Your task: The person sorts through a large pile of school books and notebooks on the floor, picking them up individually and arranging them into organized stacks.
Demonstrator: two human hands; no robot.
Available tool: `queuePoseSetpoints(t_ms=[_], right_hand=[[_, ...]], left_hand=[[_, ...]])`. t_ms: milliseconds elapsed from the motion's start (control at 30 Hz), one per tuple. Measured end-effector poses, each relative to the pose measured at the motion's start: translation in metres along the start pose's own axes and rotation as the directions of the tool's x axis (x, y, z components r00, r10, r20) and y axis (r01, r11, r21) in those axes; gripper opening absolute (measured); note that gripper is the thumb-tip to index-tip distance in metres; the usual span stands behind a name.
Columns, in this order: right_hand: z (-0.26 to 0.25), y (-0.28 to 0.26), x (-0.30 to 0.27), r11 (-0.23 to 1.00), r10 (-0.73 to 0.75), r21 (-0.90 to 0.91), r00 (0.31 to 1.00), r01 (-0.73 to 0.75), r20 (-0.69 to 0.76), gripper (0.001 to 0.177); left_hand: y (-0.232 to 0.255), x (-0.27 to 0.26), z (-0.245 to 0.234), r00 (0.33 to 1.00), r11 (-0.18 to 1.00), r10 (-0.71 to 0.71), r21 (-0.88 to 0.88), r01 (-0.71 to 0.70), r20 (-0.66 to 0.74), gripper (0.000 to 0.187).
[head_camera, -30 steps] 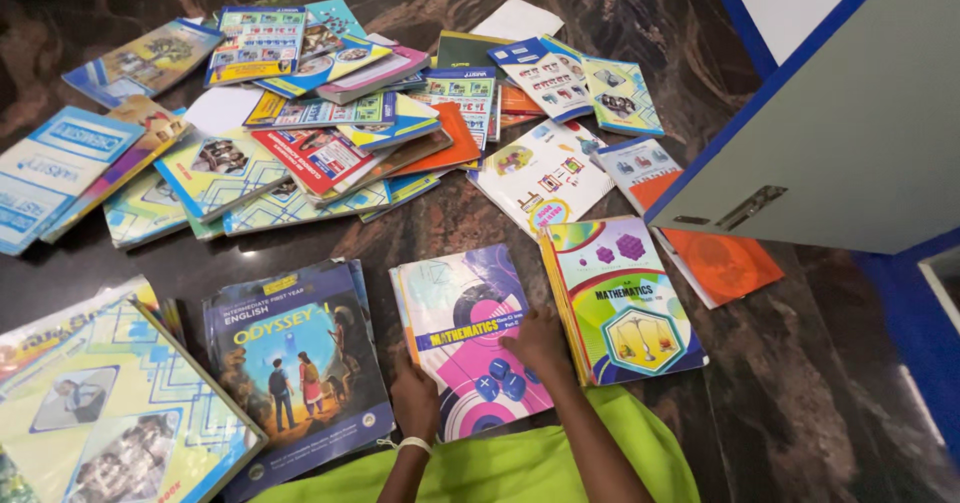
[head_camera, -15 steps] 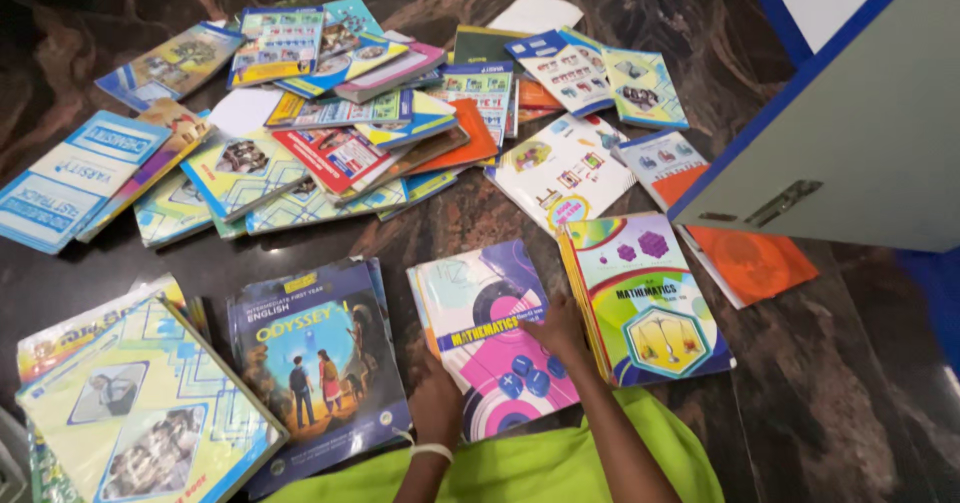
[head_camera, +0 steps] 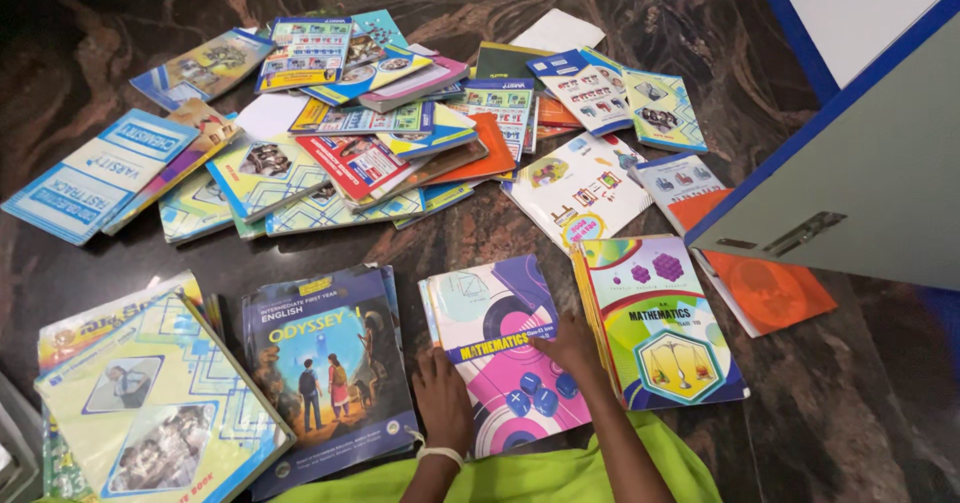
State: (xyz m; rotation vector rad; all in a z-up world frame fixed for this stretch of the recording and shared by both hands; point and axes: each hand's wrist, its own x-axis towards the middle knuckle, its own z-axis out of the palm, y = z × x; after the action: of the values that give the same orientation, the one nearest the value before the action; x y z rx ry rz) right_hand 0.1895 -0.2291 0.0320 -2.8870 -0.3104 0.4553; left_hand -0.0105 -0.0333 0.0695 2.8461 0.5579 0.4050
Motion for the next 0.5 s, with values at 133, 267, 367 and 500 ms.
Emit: queuePoseSetpoints(t_ms=[133, 267, 367, 500], right_hand=[[-0.009, 0.000, -0.008, 0.992, -0.044, 0.113, 0.997, 0.051, -0.065, 0.091], [-0.019, -0.001, -0.013, 0.951, -0.012, 0.310, 1.000, 0.014, -0.009, 0.070], [-0.014, -0.002, -0.010, 0.976, 0.016, 0.217, 0.996, 0.003, -0.084, 0.081], [-0.012, 0.000, -0.012, 0.970, 0.025, 0.244, 0.998, -0.009, -0.063, 0.074]], left_hand=[[-0.007, 0.009, -0.010, 0.972, 0.999, 0.033, 0.014, -0.037, 0.234, 0.031], [-0.025, 0.019, 0.006, 0.980, 0.993, 0.098, -0.085, -0.085, 0.171, 0.025], [-0.033, 0.020, 0.020, 0.977, 0.978, 0.185, 0.073, -0.193, 0.110, 0.034], [-0.031, 0.021, 0.015, 0.947, 0.977, 0.200, 0.022, -0.212, 0.251, 0.022]])
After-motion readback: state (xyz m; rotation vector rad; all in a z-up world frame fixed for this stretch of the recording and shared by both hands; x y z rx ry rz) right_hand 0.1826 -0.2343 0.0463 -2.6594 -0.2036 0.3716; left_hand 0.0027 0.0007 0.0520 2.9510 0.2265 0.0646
